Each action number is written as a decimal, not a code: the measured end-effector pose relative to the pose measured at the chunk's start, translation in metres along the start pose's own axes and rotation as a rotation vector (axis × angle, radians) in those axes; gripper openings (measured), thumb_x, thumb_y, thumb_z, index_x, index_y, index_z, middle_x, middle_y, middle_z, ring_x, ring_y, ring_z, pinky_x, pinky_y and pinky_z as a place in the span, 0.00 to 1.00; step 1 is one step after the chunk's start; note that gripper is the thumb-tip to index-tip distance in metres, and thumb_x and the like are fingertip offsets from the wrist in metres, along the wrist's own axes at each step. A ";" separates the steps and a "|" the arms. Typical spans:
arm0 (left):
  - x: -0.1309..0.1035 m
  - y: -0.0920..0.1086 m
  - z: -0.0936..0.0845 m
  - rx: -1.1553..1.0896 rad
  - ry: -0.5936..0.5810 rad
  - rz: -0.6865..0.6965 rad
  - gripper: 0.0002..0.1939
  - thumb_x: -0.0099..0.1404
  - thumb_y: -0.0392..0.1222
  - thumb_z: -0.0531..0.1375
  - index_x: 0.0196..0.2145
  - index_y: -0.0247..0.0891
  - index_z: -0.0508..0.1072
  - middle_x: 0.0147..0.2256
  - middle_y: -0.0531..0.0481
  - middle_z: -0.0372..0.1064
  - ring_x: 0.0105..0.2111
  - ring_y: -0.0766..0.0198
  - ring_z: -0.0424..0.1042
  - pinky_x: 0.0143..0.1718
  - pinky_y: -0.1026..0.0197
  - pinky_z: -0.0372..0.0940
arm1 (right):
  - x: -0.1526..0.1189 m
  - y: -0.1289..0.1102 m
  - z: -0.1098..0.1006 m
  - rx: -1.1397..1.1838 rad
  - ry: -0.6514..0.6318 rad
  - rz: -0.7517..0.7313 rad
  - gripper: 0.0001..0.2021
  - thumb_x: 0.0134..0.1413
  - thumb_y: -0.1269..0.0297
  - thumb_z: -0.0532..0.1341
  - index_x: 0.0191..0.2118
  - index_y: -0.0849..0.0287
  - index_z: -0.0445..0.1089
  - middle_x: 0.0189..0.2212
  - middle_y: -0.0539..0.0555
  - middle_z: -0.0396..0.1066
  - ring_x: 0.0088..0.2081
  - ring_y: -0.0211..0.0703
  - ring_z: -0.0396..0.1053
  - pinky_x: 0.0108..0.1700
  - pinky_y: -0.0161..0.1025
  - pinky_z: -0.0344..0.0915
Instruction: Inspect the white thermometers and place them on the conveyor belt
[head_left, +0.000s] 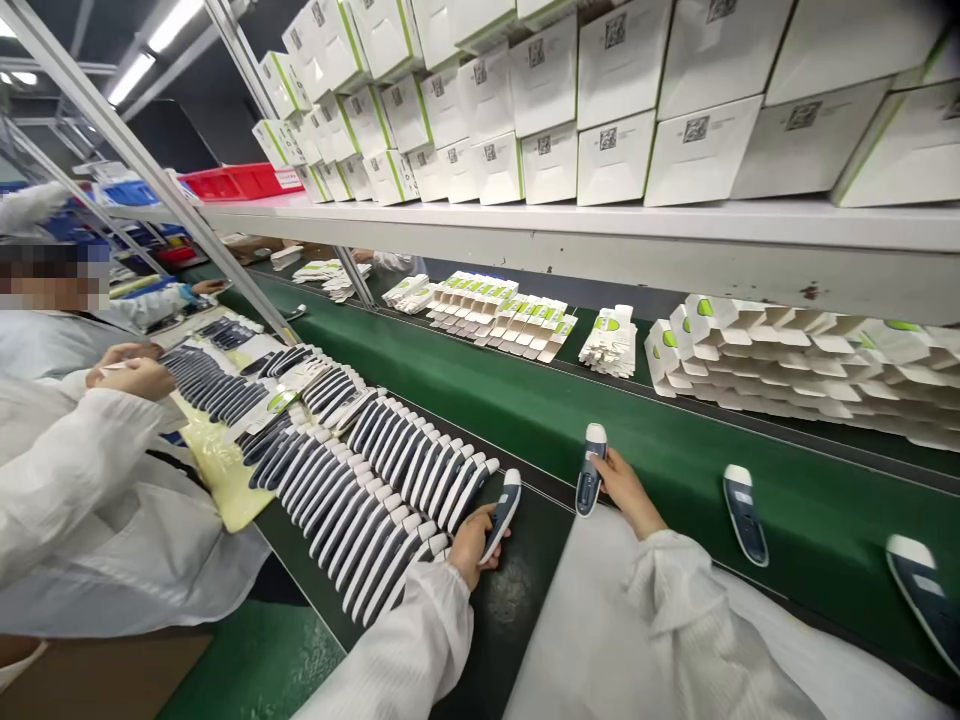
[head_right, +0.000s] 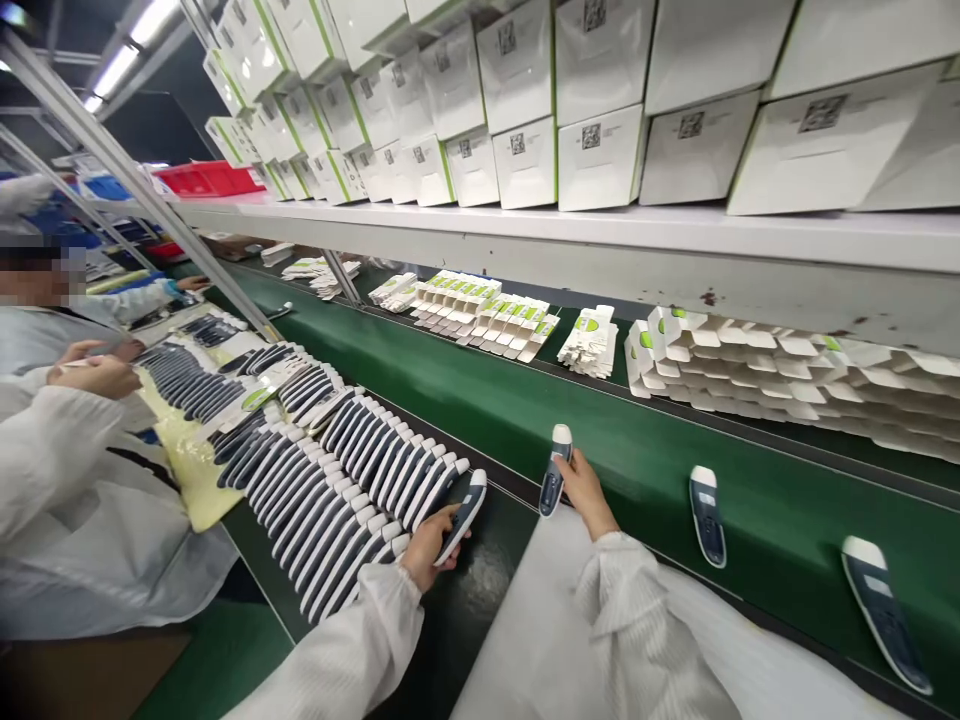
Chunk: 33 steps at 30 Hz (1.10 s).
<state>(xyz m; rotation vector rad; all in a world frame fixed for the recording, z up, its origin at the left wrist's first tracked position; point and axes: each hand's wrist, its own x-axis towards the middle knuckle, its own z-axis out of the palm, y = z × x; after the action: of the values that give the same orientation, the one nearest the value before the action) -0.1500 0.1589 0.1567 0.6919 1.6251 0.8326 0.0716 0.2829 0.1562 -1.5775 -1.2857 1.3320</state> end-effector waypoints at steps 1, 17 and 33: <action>-0.004 0.002 0.000 -0.080 -0.043 -0.005 0.21 0.63 0.46 0.46 0.50 0.36 0.63 0.24 0.53 0.63 0.13 0.71 0.54 0.14 0.68 0.47 | 0.013 0.005 -0.001 -0.056 0.038 0.007 0.16 0.49 0.54 0.54 0.40 0.58 0.66 0.29 0.53 0.71 0.35 0.48 0.70 0.36 0.42 0.65; -0.072 0.046 0.010 -0.924 -0.670 -0.171 0.23 0.63 0.51 0.55 0.51 0.34 0.67 0.29 0.49 0.68 0.19 0.73 0.61 0.11 0.74 0.42 | 0.010 0.017 -0.026 -0.433 0.301 -0.108 0.24 0.54 0.61 0.51 0.55 0.67 0.61 0.54 0.70 0.59 0.55 0.59 0.59 0.56 0.52 0.56; -0.046 0.036 0.012 0.370 0.194 0.528 0.20 0.69 0.45 0.43 0.52 0.38 0.67 0.43 0.41 0.69 0.42 0.56 0.69 0.42 0.55 0.65 | -0.116 -0.045 0.040 0.578 -0.407 -0.062 0.19 0.48 0.48 0.63 0.42 0.54 0.70 0.27 0.48 0.66 0.25 0.36 0.60 0.24 0.33 0.58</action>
<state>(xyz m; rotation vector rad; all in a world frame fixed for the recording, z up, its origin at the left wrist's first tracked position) -0.1285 0.1447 0.2103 1.3776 1.8211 1.0031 0.0234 0.1806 0.2215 -0.8914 -1.0226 1.8408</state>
